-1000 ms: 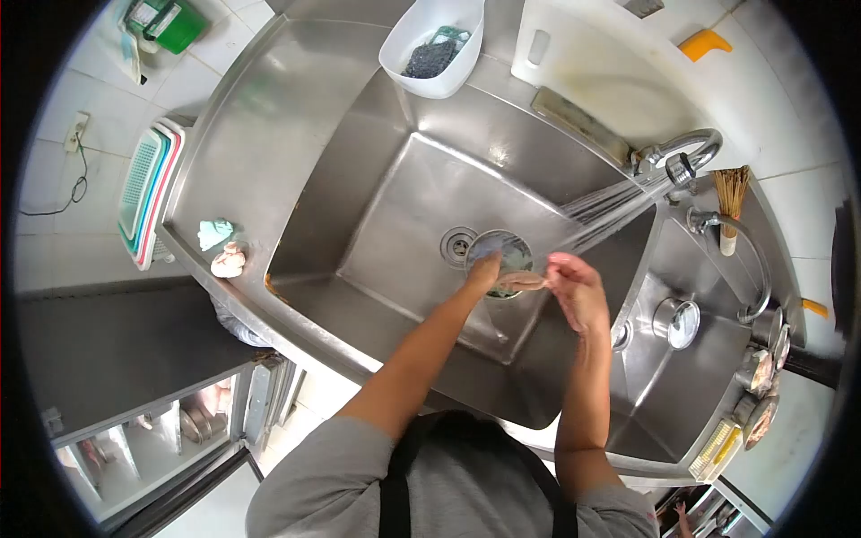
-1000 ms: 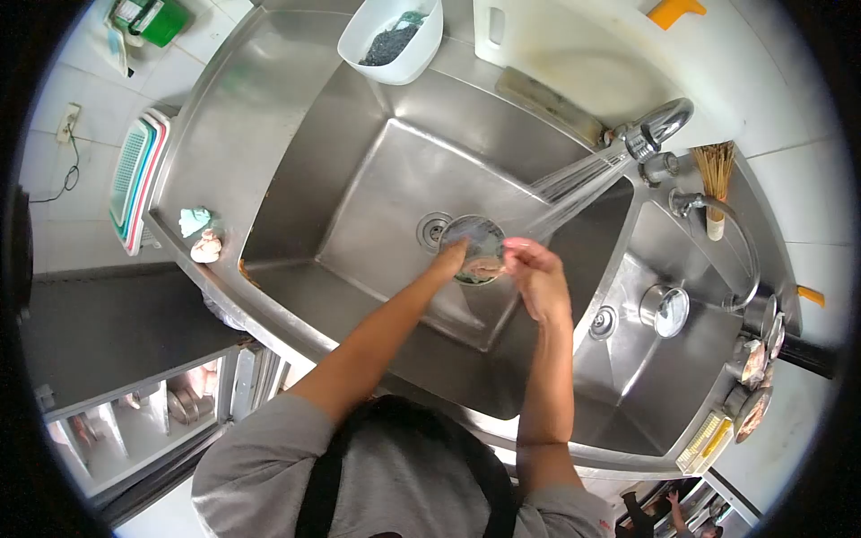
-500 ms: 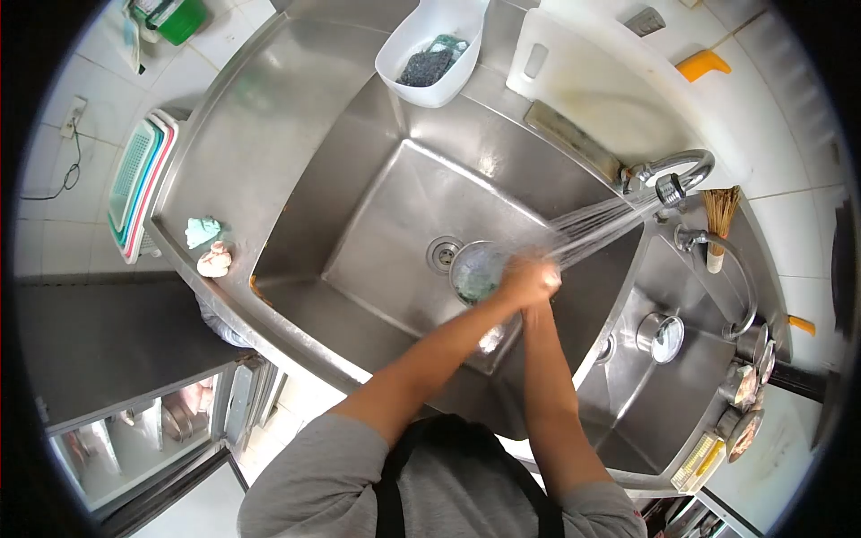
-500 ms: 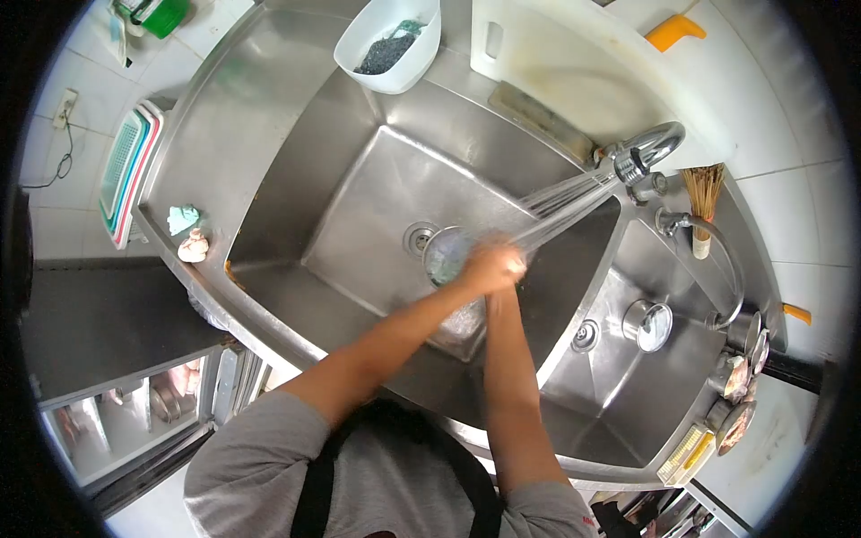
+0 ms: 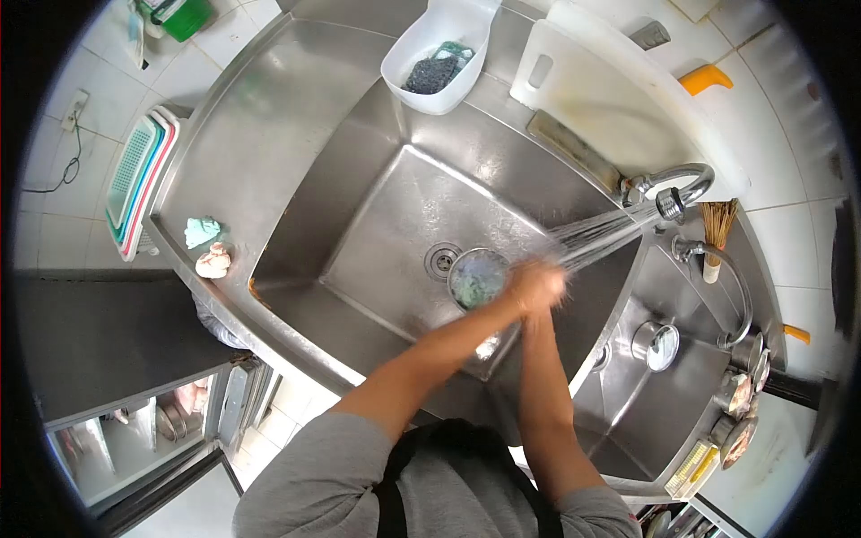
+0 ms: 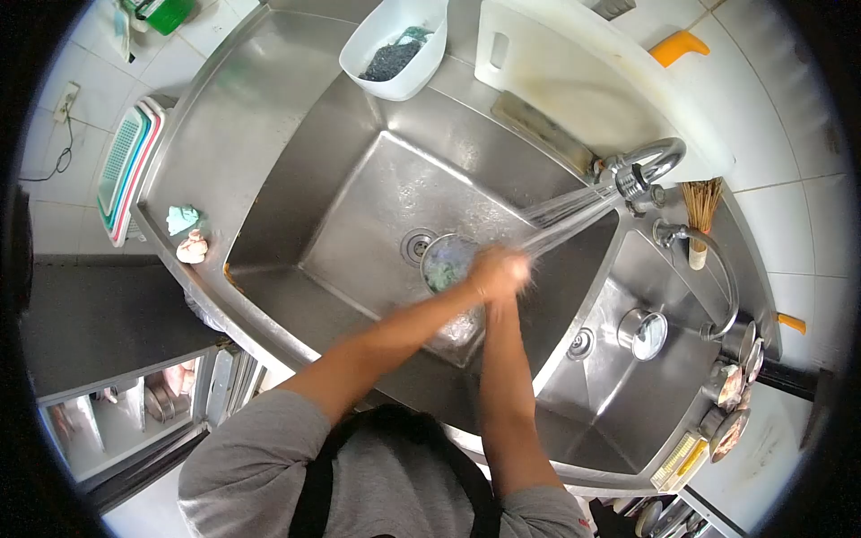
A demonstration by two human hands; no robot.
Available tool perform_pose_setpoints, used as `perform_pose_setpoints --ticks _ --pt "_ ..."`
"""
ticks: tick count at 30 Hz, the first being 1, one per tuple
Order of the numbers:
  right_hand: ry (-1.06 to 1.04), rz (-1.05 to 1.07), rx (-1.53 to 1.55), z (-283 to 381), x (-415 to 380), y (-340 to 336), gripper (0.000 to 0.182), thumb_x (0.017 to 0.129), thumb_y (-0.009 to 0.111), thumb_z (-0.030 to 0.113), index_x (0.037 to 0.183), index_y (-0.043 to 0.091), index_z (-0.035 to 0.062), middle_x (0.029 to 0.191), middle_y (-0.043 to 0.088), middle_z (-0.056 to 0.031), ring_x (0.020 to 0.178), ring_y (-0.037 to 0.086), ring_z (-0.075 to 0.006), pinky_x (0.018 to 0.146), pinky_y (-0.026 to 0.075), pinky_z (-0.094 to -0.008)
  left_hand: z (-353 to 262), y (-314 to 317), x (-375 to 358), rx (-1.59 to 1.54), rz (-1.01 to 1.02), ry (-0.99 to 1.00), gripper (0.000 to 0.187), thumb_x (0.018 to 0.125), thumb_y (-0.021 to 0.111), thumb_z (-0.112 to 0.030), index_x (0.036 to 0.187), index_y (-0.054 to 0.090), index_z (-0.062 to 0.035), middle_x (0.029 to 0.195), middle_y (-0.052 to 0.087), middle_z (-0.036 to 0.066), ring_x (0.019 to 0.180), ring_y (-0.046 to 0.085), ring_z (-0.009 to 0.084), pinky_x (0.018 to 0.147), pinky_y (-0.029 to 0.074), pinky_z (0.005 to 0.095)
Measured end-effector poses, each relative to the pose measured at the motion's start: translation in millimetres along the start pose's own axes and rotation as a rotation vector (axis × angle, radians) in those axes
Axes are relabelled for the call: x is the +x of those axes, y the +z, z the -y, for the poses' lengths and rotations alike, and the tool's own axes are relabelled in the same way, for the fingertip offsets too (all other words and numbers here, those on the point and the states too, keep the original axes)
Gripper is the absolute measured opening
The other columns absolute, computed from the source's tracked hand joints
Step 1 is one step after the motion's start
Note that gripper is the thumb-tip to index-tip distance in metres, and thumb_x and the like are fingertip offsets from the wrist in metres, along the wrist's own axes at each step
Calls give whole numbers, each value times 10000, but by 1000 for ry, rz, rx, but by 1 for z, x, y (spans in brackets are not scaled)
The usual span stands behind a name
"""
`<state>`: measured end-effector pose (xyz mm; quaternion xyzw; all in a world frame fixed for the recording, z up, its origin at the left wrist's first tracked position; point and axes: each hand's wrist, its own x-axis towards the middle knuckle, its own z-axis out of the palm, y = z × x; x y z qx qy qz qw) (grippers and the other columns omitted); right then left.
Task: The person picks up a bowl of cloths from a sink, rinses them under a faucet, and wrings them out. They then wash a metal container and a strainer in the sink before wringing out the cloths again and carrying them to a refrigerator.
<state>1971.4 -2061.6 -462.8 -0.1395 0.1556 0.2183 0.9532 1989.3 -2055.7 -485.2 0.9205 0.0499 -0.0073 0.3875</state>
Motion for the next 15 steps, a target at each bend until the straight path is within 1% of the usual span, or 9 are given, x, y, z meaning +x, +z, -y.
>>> perform_pose_setpoints --ticks 1,2,5,6,7,10,12,13,15 --pt "-22 -18 -6 2 -3 4 311 828 442 338 953 525 65 874 554 -65 784 533 -185 712 440 -334 0 23 -8 219 59 -55 182 626 519 -227 623 572 -53 677 566 150 626 556 323 573 437 423" --pt "-34 -29 -10 3 -4 6 304 829 437 330 949 526 65 864 552 -63 772 530 -184 699 439 -333 5 10 -5 224 59 -52 182 626 519 -227 623 572 -53 677 566 150 626 556 323 573 437 423" --pt "-50 -66 -21 0 -2 8 283 832 423 308 936 526 66 832 547 -55 733 522 -182 661 436 -330 1 -87 19 -310 90 192 134 603 611 -207 617 567 -81 652 584 125 712 569 327 681 434 419" --pt "-56 -74 -22 -1 -3 8 277 833 419 301 932 526 66 821 545 -53 720 519 -181 648 435 -329 -14 -110 33 -225 24 -110 139 650 588 -217 636 575 -80 674 587 147 687 564 348 682 426 436" --pt "-67 -86 -27 -2 -2 8 271 834 414 294 928 527 66 811 543 -51 707 516 -180 636 434 -328 -16 -108 29 -225 30 -102 139 650 588 -217 636 575 -80 674 587 147 687 564 348 682 426 436" --pt "-128 -120 -34 1 -9 15 254 836 400 272 915 527 67 779 538 -43 669 508 -177 597 431 -325 -15 -47 -8 -43 10 256 156 680 512 -217 666 574 -74 672 568 172 654 561 341 609 430 467" --pt "-186 -190 -77 1 -10 21 244 838 390 257 906 528 67 758 535 -38 643 502 -176 572 429 -323 -9 -68 9 -64 14 244 172 697 514 -226 668 574 -67 680 566 179 659 558 342 610 430 451" --pt "-186 -285 -124 -3 -8 23 240 839 386 250 902 528 67 747 533 -36 630 499 -175 559 428 -322 -3 -84 17 -91 34 227 189 714 516 -235 671 573 -60 689 565 186 663 556 344 610 430 434" --pt "2 -552 -279 -2 -13 30 271 867 353 230 936 519 27 788 561 -74 672 553 -191 609 483 -314 8 -107 28 -156 78 182 225 747 520 -253 677 573 -46 706 562 201 671 550 348 612 430 401"
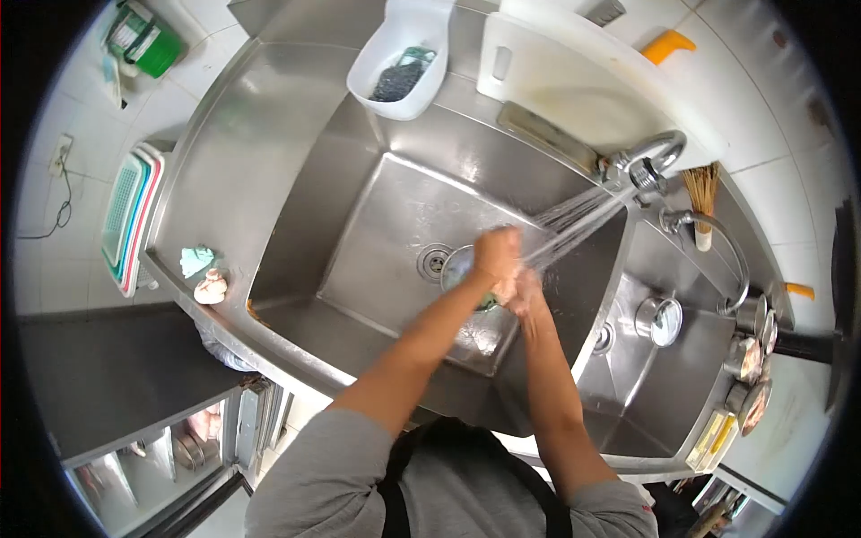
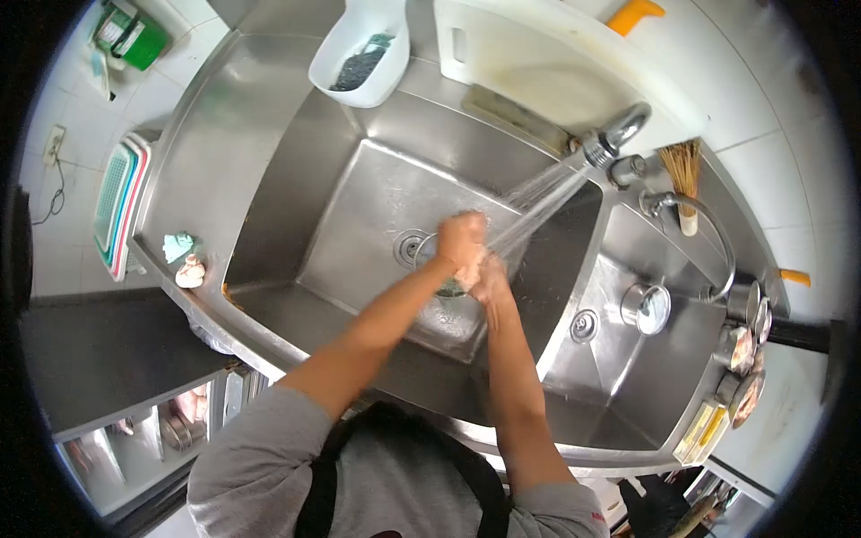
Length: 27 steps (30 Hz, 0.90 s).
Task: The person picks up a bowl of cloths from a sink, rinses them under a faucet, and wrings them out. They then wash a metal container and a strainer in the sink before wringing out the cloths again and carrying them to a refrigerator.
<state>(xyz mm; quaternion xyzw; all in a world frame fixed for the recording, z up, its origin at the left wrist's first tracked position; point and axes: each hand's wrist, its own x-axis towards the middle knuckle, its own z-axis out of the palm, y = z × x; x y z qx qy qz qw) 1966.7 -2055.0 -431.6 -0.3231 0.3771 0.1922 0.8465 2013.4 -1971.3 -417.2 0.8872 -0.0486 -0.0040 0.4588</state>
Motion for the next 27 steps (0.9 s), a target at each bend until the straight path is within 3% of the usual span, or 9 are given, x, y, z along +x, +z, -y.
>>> perform_pose_setpoints --ticks 3,9,11,15,18,20,21,23,27 --pt "-38 100 -138 33 -30 11 326 873 340 214 974 513 -42 850 582 -110 696 582 -199 604 501 -283 40 -9 4 -21 -64 29 285 806 474 -288 692 570 -45 710 553 207 635 535 330 610 428 366" --pt "-467 -45 -1024 52 -40 20 35 758 517 9 786 537 3 662 525 -2 590 478 -73 473 372 -212 86 37 -16 -315 11 -570 420 856 383 -400 889 604 -44 823 609 179 771 582 304 706 452 340" --pt "-604 -34 -1098 54 -51 33 19 752 516 -3 764 521 11 655 509 6 588 465 -65 477 366 -211 63 39 -20 -1010 128 -833 455 848 376 -457 1015 576 -83 902 611 112 816 580 270 734 453 342" --pt "-644 107 -755 65 -60 35 48 773 475 9 796 516 20 662 505 8 573 450 -61 497 362 -220 33 27 -17 -1203 257 -1011 533 821 372 -535 1108 528 -114 968 589 70 884 563 229 756 448 323" --pt "-666 -52 -334 60 -28 0 77 792 450 45 835 511 30 676 513 3 573 450 -64 517 364 -209 7 24 -6 -1507 300 -958 510 788 407 -526 1005 576 -97 925 602 111 857 569 259 739 449 352" --pt "-610 -131 -325 40 3 -27 149 813 398 80 893 514 32 715 523 -17 604 467 -103 578 394 -221 -5 28 -7 -14 177 -108 356 749 476 -402 853 595 -83 863 596 148 802 563 312 704 442 399" --pt "-427 71 -96 30 14 -33 166 821 407 146 893 529 59 769 537 -27 649 495 -129 609 413 -250 -42 17 -13 -29 -15 -323 274 693 537 -292 714 568 -21 707 572 195 719 556 348 653 423 448" --pt "-432 752 554 -4 57 -55 243 818 410 267 864 497 45 829 496 -56 729 466 -171 681 422 -282 -67 18 -25 -65 6 13 205 665 562 -239 649 549 -35 711 573 186 710 542 370 638 411 449" --pt "-100 830 530 2 57 -29 294 819 406 365 812 492 83 753 471 -38 694 472 -188 644 437 -309 -69 11 -16 -126 272 195 193 631 597 -225 616 534 -44 689 561 185 728 538 363 643 411 437"
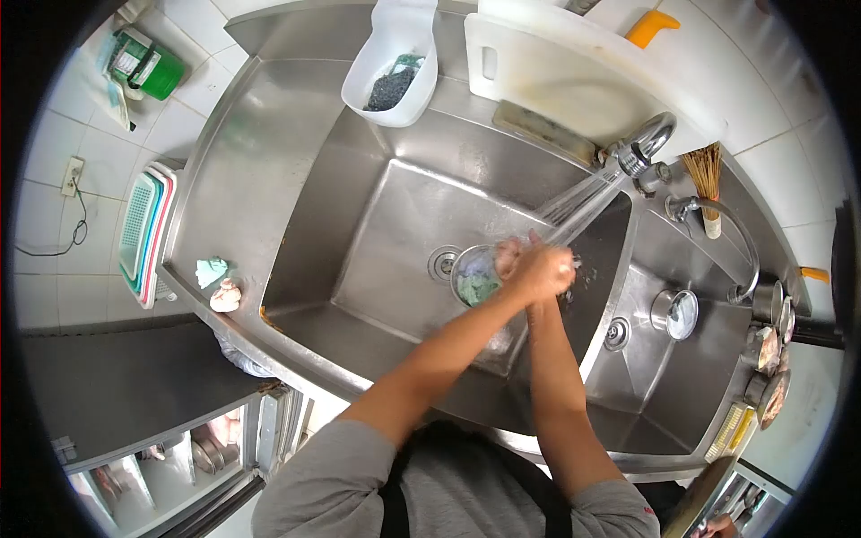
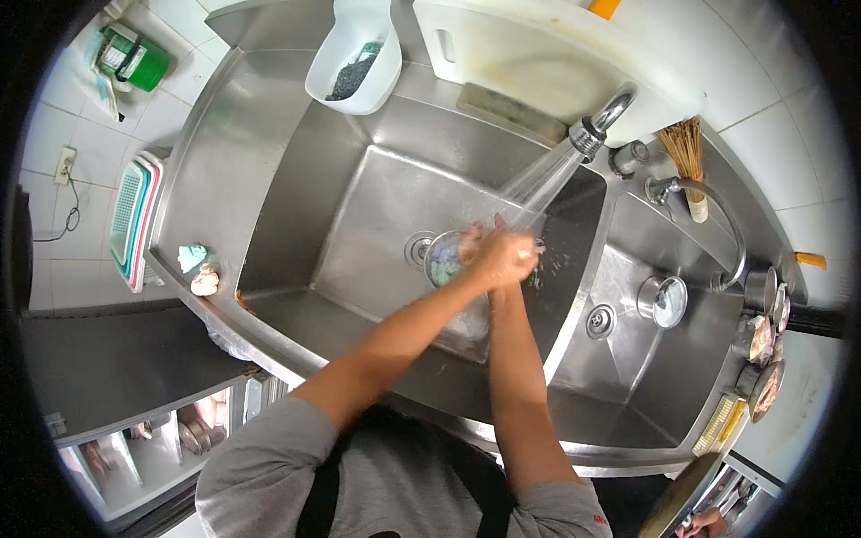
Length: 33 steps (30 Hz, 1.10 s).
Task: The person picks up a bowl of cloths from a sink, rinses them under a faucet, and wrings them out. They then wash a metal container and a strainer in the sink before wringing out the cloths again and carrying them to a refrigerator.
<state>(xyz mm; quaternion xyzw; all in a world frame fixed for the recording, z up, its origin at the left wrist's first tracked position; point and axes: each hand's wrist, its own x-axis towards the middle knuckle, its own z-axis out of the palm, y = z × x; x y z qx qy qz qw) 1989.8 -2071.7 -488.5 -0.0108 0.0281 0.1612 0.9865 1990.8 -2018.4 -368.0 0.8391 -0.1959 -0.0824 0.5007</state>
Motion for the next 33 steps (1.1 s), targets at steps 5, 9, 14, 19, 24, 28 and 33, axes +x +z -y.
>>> perform_pose_setpoints --ticks 5,9,14,19,24,28,33 --pt "9 -514 -207 -11 8 93 292 824 424 398 800 516 122 766 539 -40 698 525 -183 620 448 -320 16 -29 18 -105 -366 -74 207 705 578 -231 626 522 -48 697 568 173 724 540 374 676 415 428" --pt "-79 -724 -311 -11 3 94 320 817 438 426 791 511 116 739 534 -33 671 519 -169 608 445 -315 10 9 -11 56 -269 301 275 746 568 -312 635 557 -61 599 531 166 639 531 350 647 425 440" --pt "68 -603 -138 -23 -5 89 334 810 464 438 858 551 119 805 582 -37 723 563 -164 650 474 -296 84 27 19 119 -626 26 334 818 466 -339 683 593 -61 707 578 157 718 559 312 681 414 459" --pt "-48 -227 1141 -14 -4 30 318 835 428 395 847 550 102 762 569 -56 669 554 -182 640 470 -302 3 -5 -10 319 -16 131 318 830 452 -299 679 579 -51 705 568 178 648 547 334 677 416 479" --pt "110 -642 -454 13 -22 81 287 841 398 312 903 534 66 854 571 -99 789 562 -237 713 458 -352 82 -42 7 342 -370 53 294 842 457 -251 671 524 -21 680 567 176 653 556 347 591 442 427" --pt "-43 -626 -629 41 -26 85 272 828 407 222 929 556 18 835 592 -103 794 577 -226 697 458 -342 89 -58 -7 333 -318 -170 326 850 449 -273 673 523 -10 705 568 185 695 555 344 613 439 430" --pt "-227 -946 -1634 70 -38 52 205 810 467 151 900 569 -3 773 597 -61 693 562 -196 634 436 -306 52 -73 4 86 28 -305 311 822 497 -290 779 525 16 784 565 195 720 542 345 647 420 398"
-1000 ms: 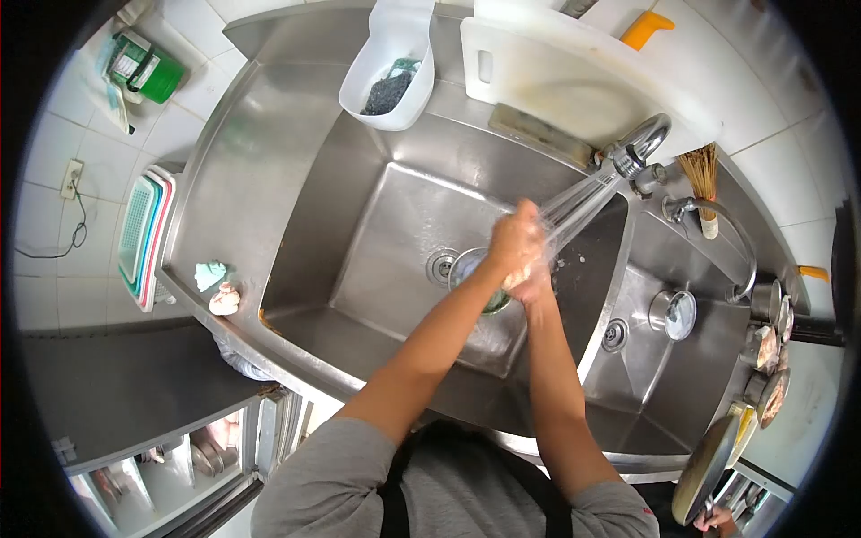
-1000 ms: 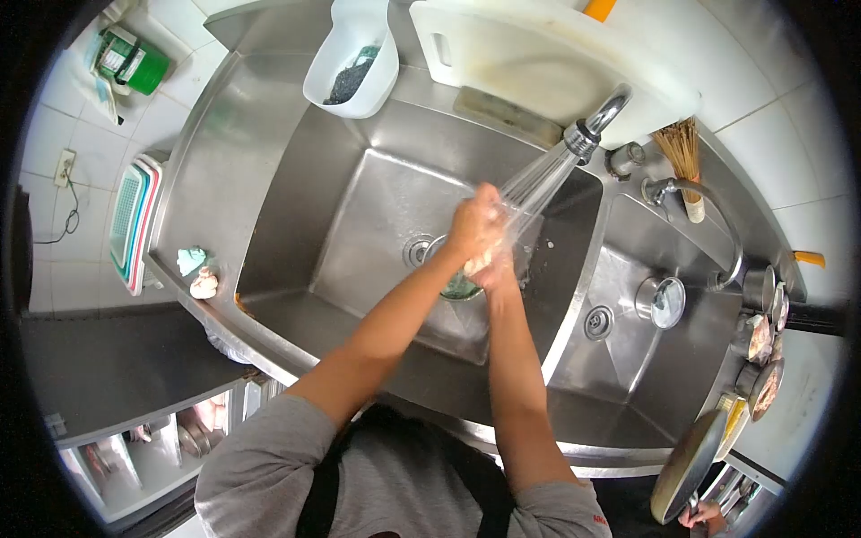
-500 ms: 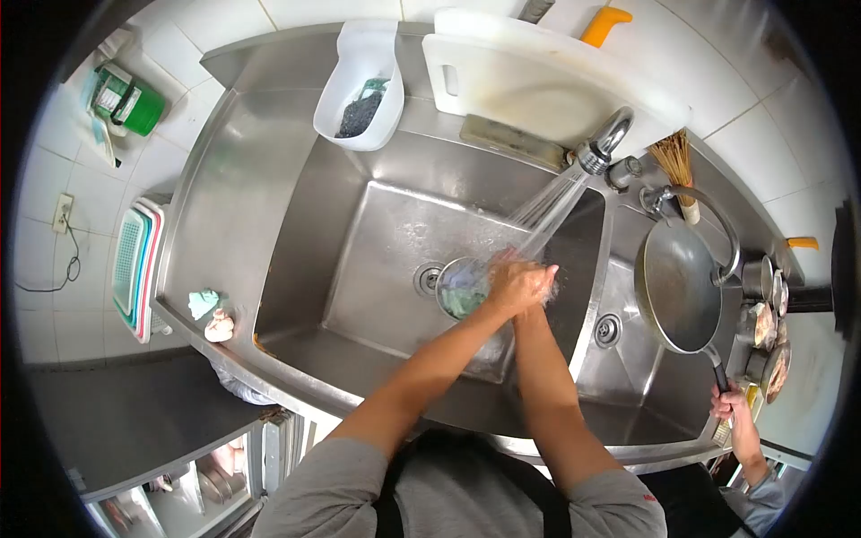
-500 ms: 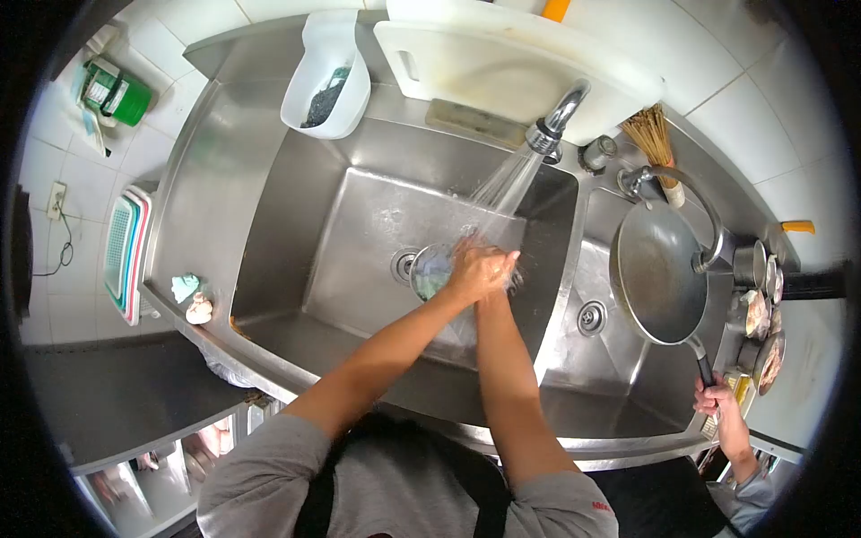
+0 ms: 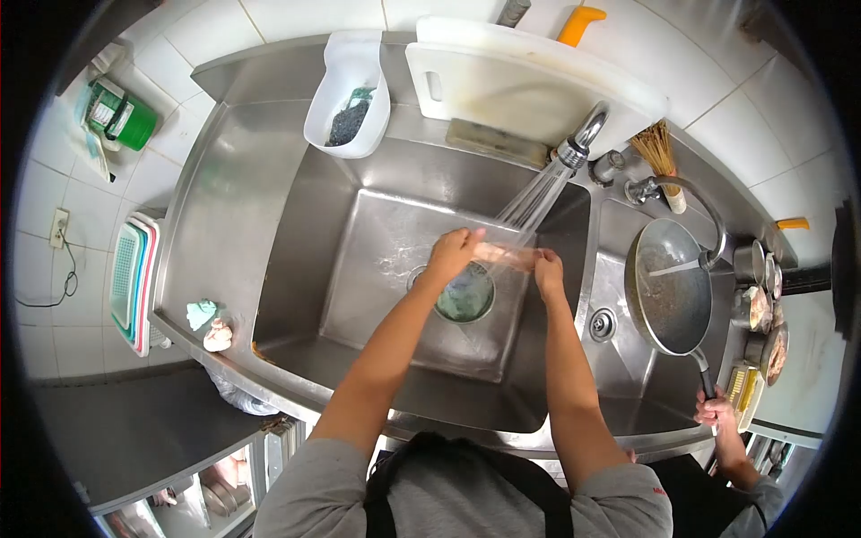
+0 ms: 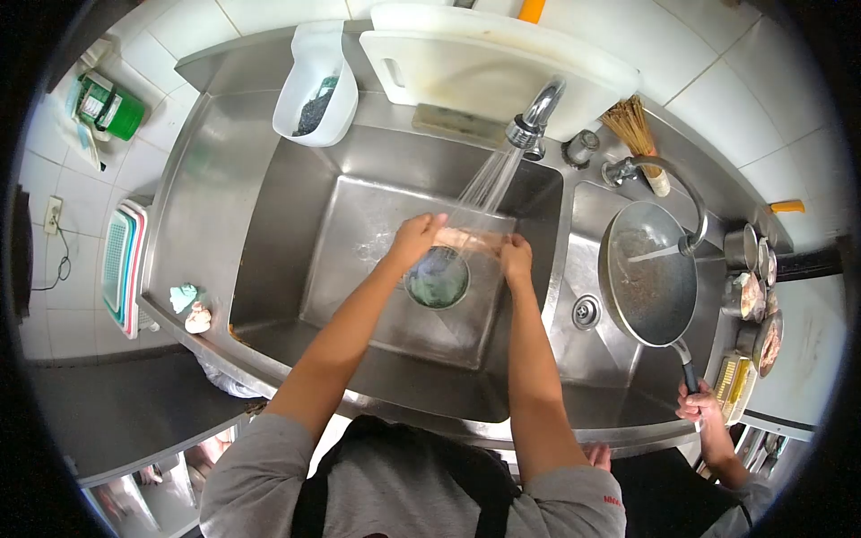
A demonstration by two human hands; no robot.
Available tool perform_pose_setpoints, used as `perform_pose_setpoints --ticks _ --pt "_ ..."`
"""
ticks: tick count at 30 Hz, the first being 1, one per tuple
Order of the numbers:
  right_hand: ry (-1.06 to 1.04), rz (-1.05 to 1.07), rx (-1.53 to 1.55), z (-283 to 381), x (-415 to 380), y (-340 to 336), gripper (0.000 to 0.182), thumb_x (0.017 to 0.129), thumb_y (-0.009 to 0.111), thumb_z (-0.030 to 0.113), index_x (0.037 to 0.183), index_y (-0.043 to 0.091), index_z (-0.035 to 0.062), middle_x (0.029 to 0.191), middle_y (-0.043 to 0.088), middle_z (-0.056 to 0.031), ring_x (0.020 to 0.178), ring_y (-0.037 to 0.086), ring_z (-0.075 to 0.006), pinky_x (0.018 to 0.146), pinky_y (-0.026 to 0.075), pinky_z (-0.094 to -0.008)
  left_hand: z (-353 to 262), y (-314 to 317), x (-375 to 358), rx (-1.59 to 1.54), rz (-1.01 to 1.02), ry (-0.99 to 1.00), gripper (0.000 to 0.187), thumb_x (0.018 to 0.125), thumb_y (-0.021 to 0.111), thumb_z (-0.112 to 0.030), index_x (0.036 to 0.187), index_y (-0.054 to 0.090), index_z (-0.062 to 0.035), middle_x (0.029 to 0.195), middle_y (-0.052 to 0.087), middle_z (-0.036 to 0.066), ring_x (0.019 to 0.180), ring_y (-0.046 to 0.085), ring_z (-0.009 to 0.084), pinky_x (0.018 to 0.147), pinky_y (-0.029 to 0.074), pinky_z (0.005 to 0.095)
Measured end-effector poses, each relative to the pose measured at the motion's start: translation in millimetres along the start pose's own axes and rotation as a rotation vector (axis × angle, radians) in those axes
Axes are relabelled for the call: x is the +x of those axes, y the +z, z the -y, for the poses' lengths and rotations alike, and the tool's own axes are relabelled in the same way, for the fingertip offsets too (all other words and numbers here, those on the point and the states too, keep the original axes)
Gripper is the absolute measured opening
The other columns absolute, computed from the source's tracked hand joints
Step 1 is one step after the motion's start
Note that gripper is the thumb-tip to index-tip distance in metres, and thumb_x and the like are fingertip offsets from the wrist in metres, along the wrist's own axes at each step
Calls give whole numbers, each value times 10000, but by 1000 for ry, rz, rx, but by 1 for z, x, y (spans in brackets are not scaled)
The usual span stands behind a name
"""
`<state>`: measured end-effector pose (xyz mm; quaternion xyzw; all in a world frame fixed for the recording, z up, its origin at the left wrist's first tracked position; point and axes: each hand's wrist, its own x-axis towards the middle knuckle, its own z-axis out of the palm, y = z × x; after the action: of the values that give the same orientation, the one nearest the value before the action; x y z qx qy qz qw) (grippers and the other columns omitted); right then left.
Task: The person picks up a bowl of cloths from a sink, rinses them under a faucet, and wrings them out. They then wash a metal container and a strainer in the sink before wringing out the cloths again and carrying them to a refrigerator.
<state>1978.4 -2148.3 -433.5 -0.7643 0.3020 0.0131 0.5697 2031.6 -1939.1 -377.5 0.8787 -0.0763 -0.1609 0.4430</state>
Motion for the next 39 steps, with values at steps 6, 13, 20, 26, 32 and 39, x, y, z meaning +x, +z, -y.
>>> perform_pose_setpoints --ticks 6,13,20,26,32,39 --pt "-288 -48 -137 5 -9 -22 155 803 538 121 841 597 -17 760 599 -46 705 543 -126 628 434 -248 -38 -1 11 -58 267 249 239 690 569 -206 850 586 -30 843 602 150 789 565 317 727 438 361" --pt "-467 339 -130 68 -18 4 145 797 558 117 843 593 -17 762 595 -33 699 535 -99 631 434 -239 -18 13 20 48 74 596 259 729 595 -132 944 549 4 923 591 116 853 561 231 756 421 321" --pt "-326 426 -218 114 -31 -24 141 788 579 142 773 586 2 641 519 26 587 442 -59 520 372 -222 -22 -14 23 -336 343 165 180 711 664 -108 810 535 -32 705 546 -25 685 474 51 640 396 219" --pt "-440 454 -204 122 -32 -26 96 751 592 87 776 606 -4 632 542 20 574 457 -63 527 375 -214 -33 -24 15 -486 379 191 140 728 637 -78 785 522 -22 679 520 -4 656 473 67 592 402 216" --pt "-384 410 73 135 -36 -8 100 737 569 64 796 603 -10 636 565 -29 579 498 -83 516 411 -249 -34 -21 13 -381 220 320 463 700 641 -81 1120 453 -33 1044 526 125 987 499 191 775 438 295" --pt "-475 338 -37 164 -55 -21 130 738 475 -1 812 582 7 690 570 -18 614 518 -103 554 415 -240 -39 35 3 -276 118 270 761 616 666 -108 1252 263 -4 1117 490 192 1066 470 277 876 376 322"
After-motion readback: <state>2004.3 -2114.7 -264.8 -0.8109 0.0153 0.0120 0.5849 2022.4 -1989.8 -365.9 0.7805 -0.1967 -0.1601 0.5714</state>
